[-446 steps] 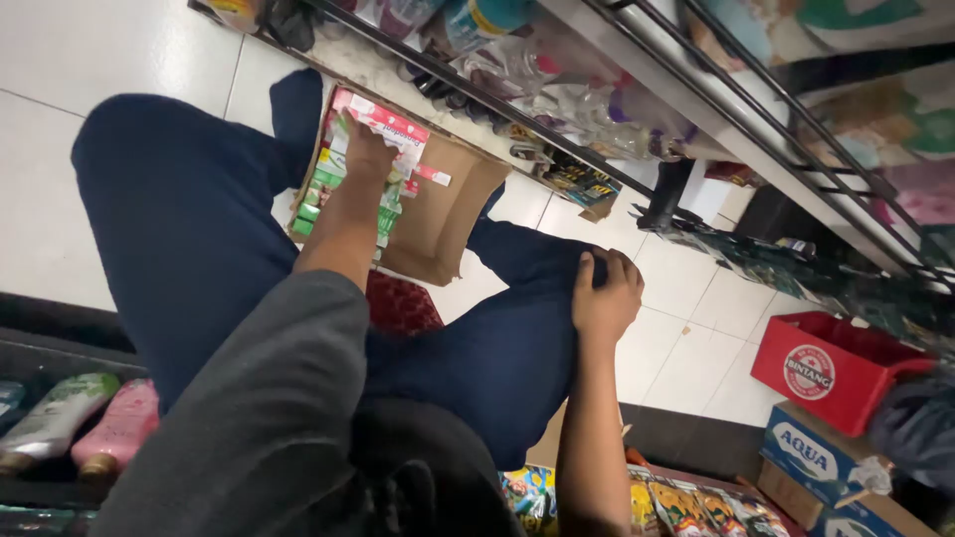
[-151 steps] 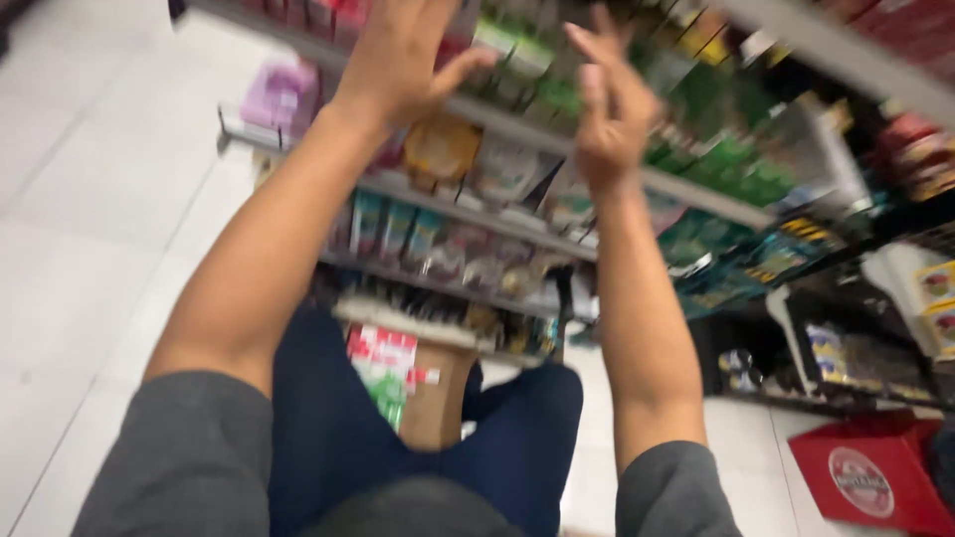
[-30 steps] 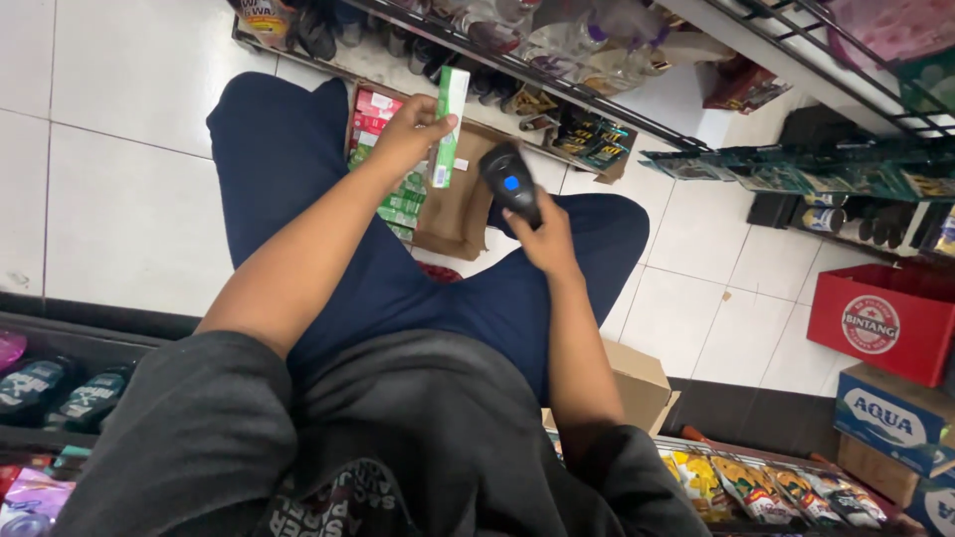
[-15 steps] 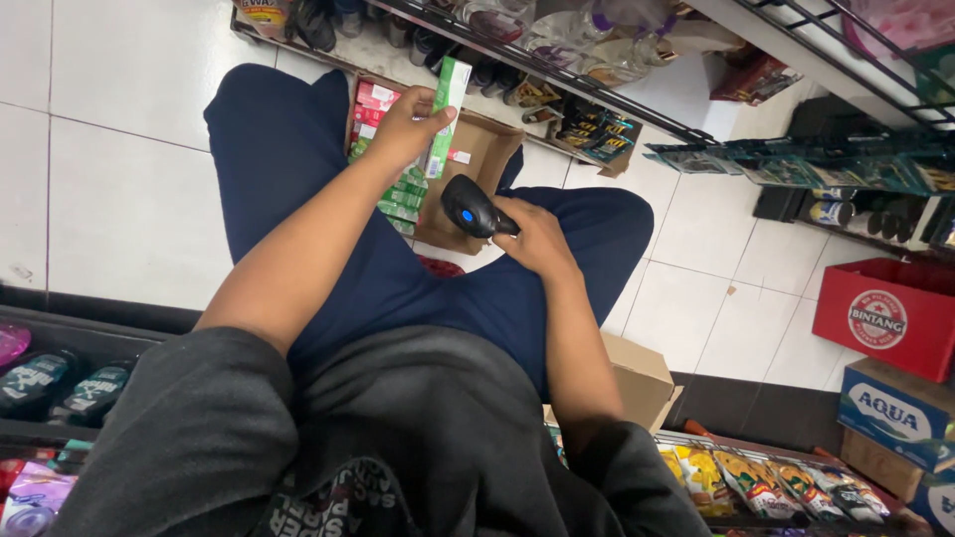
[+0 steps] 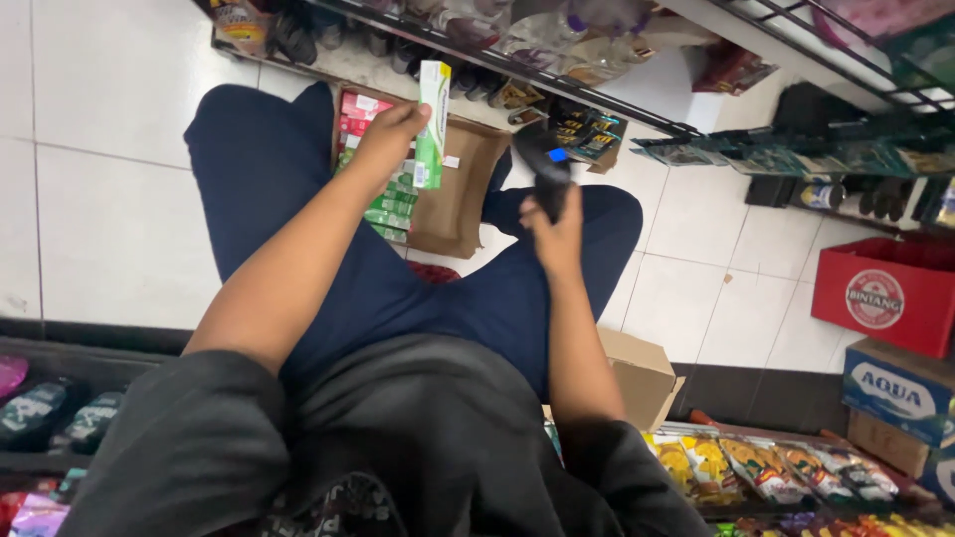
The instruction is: The recorder scans various items and places them onto the store shelves.
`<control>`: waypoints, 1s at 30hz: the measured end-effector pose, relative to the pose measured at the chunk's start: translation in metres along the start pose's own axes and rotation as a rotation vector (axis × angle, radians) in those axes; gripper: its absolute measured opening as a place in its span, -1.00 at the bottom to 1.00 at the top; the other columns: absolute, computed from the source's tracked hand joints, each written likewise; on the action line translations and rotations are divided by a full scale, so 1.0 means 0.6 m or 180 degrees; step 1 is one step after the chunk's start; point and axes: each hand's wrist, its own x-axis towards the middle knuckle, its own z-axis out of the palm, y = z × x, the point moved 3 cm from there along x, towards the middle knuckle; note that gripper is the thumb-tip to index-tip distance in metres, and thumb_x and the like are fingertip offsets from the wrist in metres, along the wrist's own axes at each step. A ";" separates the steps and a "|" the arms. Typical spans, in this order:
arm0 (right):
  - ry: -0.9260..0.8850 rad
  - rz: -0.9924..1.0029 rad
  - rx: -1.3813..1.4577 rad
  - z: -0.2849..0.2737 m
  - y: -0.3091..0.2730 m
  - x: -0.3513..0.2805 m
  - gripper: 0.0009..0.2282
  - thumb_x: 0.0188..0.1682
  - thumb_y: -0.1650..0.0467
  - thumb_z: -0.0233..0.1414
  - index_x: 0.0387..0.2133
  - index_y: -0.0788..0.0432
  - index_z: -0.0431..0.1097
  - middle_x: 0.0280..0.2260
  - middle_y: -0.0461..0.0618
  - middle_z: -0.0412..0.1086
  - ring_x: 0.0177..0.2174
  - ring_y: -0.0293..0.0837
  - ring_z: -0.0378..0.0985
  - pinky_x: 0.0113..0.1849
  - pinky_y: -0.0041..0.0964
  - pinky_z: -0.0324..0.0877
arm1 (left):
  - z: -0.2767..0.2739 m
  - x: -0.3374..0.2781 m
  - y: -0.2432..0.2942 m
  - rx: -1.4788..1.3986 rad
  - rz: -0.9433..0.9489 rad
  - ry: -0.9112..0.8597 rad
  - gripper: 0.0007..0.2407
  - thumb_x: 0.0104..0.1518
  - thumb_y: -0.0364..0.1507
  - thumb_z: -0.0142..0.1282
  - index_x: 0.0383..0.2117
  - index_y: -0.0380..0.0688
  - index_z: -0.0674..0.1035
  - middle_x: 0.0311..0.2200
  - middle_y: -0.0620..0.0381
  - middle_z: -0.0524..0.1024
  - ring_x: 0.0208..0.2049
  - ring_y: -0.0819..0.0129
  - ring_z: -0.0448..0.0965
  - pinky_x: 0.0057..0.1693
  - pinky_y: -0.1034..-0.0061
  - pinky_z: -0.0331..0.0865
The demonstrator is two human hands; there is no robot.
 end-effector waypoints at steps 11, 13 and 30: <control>0.1623 -0.0833 -0.1820 -0.247 0.051 0.190 -0.71 0.14 0.37 0.13 0.03 0.30 0.36 -0.22 0.13 0.46 -0.21 0.08 0.55 -0.12 -0.03 0.44 | 0.011 -0.001 0.008 -0.0832 0.0010 -0.0740 -0.70 0.37 -0.37 -0.03 0.17 -0.19 0.44 -0.02 0.15 0.53 0.00 0.41 0.56 0.13 0.38 0.48; 0.1586 -0.0558 -0.2615 -0.259 0.072 0.240 -0.66 0.02 0.33 0.18 -0.04 0.33 0.39 -0.26 0.36 0.38 -0.23 0.30 0.47 -0.15 0.10 0.36 | 0.015 -0.007 0.017 -0.0968 0.0015 -0.0929 -0.70 0.38 -0.39 -0.06 0.19 -0.19 0.44 0.04 0.11 0.52 0.03 0.36 0.57 0.15 0.37 0.48; 0.2047 -0.0859 -0.1807 -0.119 -0.009 0.118 -0.56 0.15 0.33 0.11 0.20 0.31 0.18 -0.02 0.22 0.30 -0.09 0.09 0.43 -0.06 -0.08 0.41 | 0.009 -0.021 0.039 -0.0990 0.0093 -0.0926 -0.41 0.36 -0.41 -0.01 0.46 0.19 -0.03 0.08 -0.11 0.56 -0.04 0.24 0.63 0.08 0.34 0.53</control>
